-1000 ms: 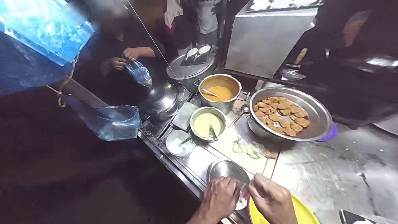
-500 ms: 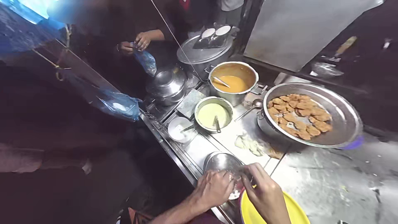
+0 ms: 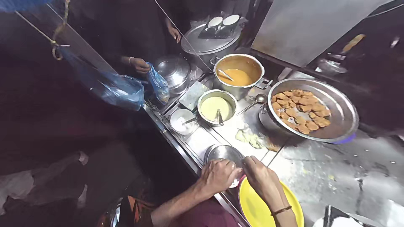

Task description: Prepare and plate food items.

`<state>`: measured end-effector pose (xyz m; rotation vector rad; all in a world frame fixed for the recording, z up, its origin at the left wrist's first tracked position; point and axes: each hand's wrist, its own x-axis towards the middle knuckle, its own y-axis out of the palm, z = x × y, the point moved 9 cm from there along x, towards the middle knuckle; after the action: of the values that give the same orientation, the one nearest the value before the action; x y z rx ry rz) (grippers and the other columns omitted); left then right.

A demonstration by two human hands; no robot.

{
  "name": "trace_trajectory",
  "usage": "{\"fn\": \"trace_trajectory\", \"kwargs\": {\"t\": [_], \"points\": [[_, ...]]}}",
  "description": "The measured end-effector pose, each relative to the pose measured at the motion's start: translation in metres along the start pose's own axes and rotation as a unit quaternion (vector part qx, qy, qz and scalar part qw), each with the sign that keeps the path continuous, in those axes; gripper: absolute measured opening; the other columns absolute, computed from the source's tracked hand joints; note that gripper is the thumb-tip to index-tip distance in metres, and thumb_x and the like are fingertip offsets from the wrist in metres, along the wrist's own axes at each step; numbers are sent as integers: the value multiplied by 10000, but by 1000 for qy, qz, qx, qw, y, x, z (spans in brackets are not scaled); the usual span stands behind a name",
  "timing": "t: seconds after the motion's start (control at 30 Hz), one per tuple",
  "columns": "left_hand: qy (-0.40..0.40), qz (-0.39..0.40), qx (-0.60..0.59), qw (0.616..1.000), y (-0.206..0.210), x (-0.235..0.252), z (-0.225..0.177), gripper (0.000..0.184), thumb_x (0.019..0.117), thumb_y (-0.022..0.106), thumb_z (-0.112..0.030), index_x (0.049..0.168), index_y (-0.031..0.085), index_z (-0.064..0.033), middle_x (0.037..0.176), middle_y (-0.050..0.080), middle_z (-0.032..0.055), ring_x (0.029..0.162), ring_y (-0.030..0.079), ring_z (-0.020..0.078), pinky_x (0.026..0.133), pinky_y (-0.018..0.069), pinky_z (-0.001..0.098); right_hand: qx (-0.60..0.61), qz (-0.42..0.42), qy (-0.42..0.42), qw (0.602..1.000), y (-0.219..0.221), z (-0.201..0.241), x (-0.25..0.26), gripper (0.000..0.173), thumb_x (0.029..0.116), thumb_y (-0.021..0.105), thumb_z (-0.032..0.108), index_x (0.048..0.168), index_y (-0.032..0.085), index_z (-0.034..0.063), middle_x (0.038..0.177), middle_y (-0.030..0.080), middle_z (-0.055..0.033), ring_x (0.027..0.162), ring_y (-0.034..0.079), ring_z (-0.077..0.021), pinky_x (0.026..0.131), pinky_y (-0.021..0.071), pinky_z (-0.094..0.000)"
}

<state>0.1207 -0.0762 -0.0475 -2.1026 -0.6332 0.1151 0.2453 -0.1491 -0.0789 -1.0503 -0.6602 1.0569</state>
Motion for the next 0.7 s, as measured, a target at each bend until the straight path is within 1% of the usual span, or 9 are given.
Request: {"fn": "trace_trajectory", "kwargs": {"t": [0.07,0.2,0.27,0.33,0.43,0.5,0.57,0.63,0.7], "points": [[2,-2,-1,1000,0,0,1,383,1062,527,-364,842,676,-88,746,651,39,690,667,168,648,572,340,-3,11,3,1000,2,-2,0,120,961,611,211,996,712,155,899,686,-39,694,690,-236,545,574,-474],[-5,17,8,1000,5,-3,3,371,1067,508,-374,897,686,-96,796,671,37,723,679,176,667,577,351,-10,30,5,999,6,-4,0,98,959,647,206,1015,714,162,935,694,-40,729,700,-241,586,589,-484],[-7,18,4,1000,3,-2,4,366,1065,504,-370,901,688,-99,808,676,38,729,679,181,670,574,362,-9,41,10,999,9,-4,1,104,966,636,201,1027,714,169,939,694,-38,733,700,-244,595,590,-501],[-10,27,-3,1000,3,-1,3,364,1063,504,-369,915,692,-95,826,682,44,747,683,186,692,576,368,-10,51,12,999,12,-4,2,109,976,629,218,1026,713,171,931,695,-36,734,697,-237,606,589,-501],[-10,35,-6,999,6,-3,3,353,1067,493,-362,948,687,-92,835,680,47,747,683,192,693,577,372,-11,73,19,997,20,-6,0,127,983,614,238,1031,714,178,949,702,-25,760,704,-233,629,595,-504],[-11,26,-10,1000,5,-4,4,344,1068,490,-348,976,702,-92,851,695,47,760,693,189,701,585,369,-9,81,17,997,25,-5,0,127,979,621,219,1042,720,172,975,711,-33,774,712,-242,640,599,-513],[-10,17,-9,1000,2,-1,2,320,1062,506,-335,998,704,-92,845,693,50,758,696,192,699,589,369,-11,81,16,996,27,-7,1,113,971,637,227,1028,716,169,968,706,-39,770,713,-247,639,603,-512],[-13,11,-11,1000,-1,-1,2,289,1051,526,-318,1025,710,-97,855,705,49,767,702,192,713,592,373,-6,88,22,996,31,-8,1,114,966,646,225,1028,719,162,965,709,-52,774,718,-263,641,603,-529],[-9,5,-6,1000,1,-2,2,267,1045,533,-313,1030,711,-115,846,705,31,754,694,178,703,588,366,2,101,29,994,33,-9,1,128,964,650,213,1046,722,146,988,719,-81,795,726,-297,652,602,-557]]}}
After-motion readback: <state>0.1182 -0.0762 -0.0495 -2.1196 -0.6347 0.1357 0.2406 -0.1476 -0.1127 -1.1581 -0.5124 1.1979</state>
